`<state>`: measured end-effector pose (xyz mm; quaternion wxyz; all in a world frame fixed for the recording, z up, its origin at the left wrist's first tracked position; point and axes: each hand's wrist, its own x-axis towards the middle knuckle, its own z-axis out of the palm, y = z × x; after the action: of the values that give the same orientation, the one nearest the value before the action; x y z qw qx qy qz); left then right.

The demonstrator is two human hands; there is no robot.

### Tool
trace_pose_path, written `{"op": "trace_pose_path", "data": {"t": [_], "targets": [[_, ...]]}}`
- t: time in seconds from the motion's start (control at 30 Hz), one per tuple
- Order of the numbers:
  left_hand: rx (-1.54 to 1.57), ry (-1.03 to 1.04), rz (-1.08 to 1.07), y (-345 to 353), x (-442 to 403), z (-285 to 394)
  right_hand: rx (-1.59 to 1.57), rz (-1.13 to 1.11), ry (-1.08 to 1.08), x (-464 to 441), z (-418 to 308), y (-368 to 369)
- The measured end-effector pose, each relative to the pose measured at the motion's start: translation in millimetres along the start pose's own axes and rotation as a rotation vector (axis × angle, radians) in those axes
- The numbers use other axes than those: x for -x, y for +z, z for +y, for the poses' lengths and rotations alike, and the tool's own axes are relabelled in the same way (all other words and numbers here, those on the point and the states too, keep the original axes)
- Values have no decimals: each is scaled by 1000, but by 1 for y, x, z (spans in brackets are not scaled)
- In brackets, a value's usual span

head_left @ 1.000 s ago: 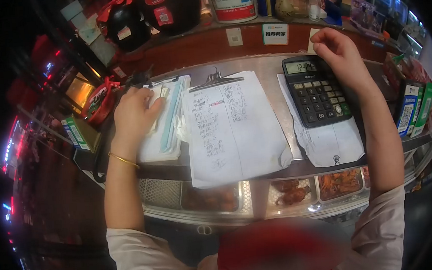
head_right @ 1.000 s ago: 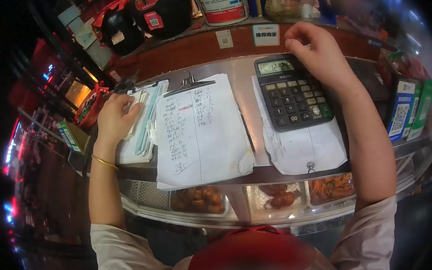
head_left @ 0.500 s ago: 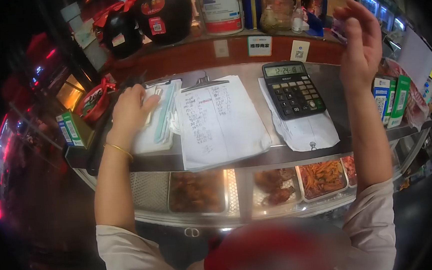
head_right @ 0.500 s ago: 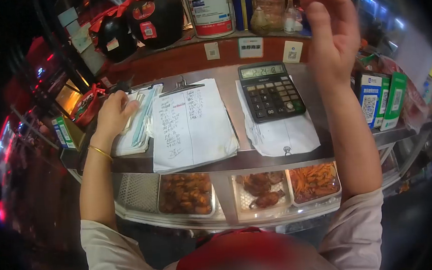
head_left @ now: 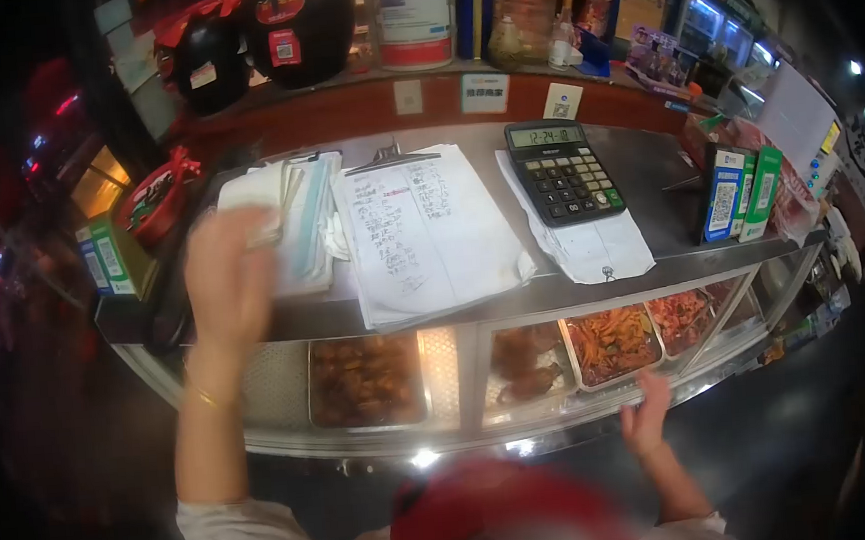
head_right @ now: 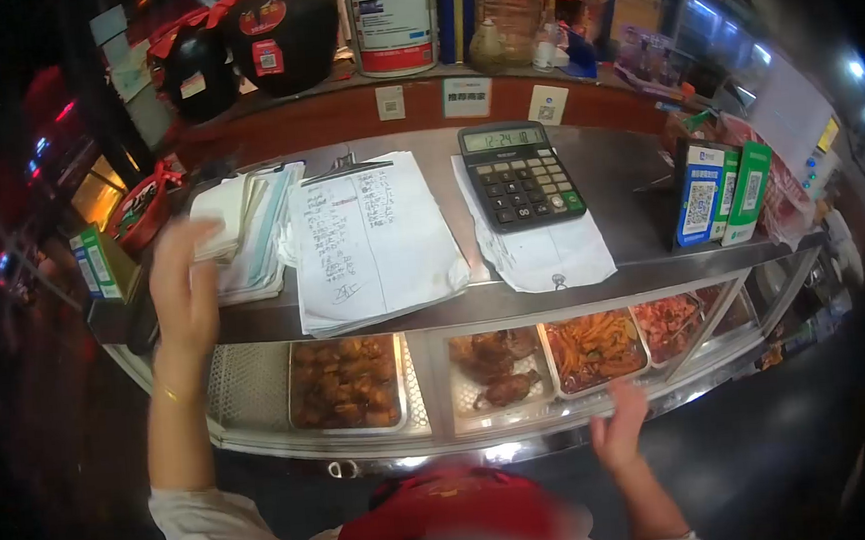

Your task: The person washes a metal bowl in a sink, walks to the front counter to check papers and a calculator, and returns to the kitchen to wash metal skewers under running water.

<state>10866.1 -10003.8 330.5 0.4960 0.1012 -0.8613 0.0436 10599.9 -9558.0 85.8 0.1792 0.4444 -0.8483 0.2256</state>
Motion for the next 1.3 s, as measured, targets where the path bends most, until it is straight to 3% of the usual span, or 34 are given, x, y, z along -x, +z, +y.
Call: {"op": "trace_pose_path", "data": {"t": [0.03, 0.07, 0.1, 0.13, 0.17, 0.2, 0.23, 0.3, 0.37, 0.4, 0.43, 0.53, 0.63, 0.73, 0.93, 0.97, 1.03, 1.13, 1.23, 1.3], "targets": [[153, 28, -47, -3, 19, 20, 69, -277, 63, 37, 1, 6], [245, 103, -171, -8, 37, 40, 152, -873, 183, 73, 10, 10], [340, 186, -250, 6, 75, 49, 202, -1130, 157, 166, 47, 33], [565, 102, -364, 14, 100, 73, 54, -1577, 241, 219, 63, 32], [628, 3, -577, 33, 150, 88, 29, -1726, 346, 257, 63, 21], [822, -225, -733, 53, 199, 105, 41, -1696, 487, 295, 63, 3], [962, -539, -1037, 71, 240, 121, 53, -1620, 620, 320, 59, -11], [1111, -950, -1417, 105, 347, 136, 66, -1430, 831, 357, 50, -33], [864, -581, -1541, 127, 459, 142, 57, -1248, 1002, 376, 43, -47], [712, -478, -1782, 126, 472, 148, 46, -1158, 1077, 382, 41, -53], [708, -382, -1956, 110, 431, 155, 38, -1064, 1146, 385, 43, -55], [817, -731, -1848, 125, 537, 168, 36, -886, 1140, 374, 31, -40], [716, -508, -1908, 123, 495, 192, 74, -912, 869, 340, 20, -25], [854, -613, -1885, 115, 489, 208, -142, -885, 969, 306, 11, -24], [1055, -868, -1834, 112, 509, 248, -67, -1006, 823, 314, 71, -56], [1066, -899, -1833, 111, 511, 261, -79, -935, 835, 327, 92, -64], [1092, -929, -1883, 112, 515, 289, -36, -853, 904, 355, 137, -82], [1356, -1370, -1815, 129, 557, 332, -20, -695, 1003, 440, 206, -100], [802, -1047, -1696, 133, 468, 387, -20, -503, 1250, 516, 234, -143], [636, -1152, -1551, 162, 503, 398, 20, -431, 1446, 569, 240, -170]]}}
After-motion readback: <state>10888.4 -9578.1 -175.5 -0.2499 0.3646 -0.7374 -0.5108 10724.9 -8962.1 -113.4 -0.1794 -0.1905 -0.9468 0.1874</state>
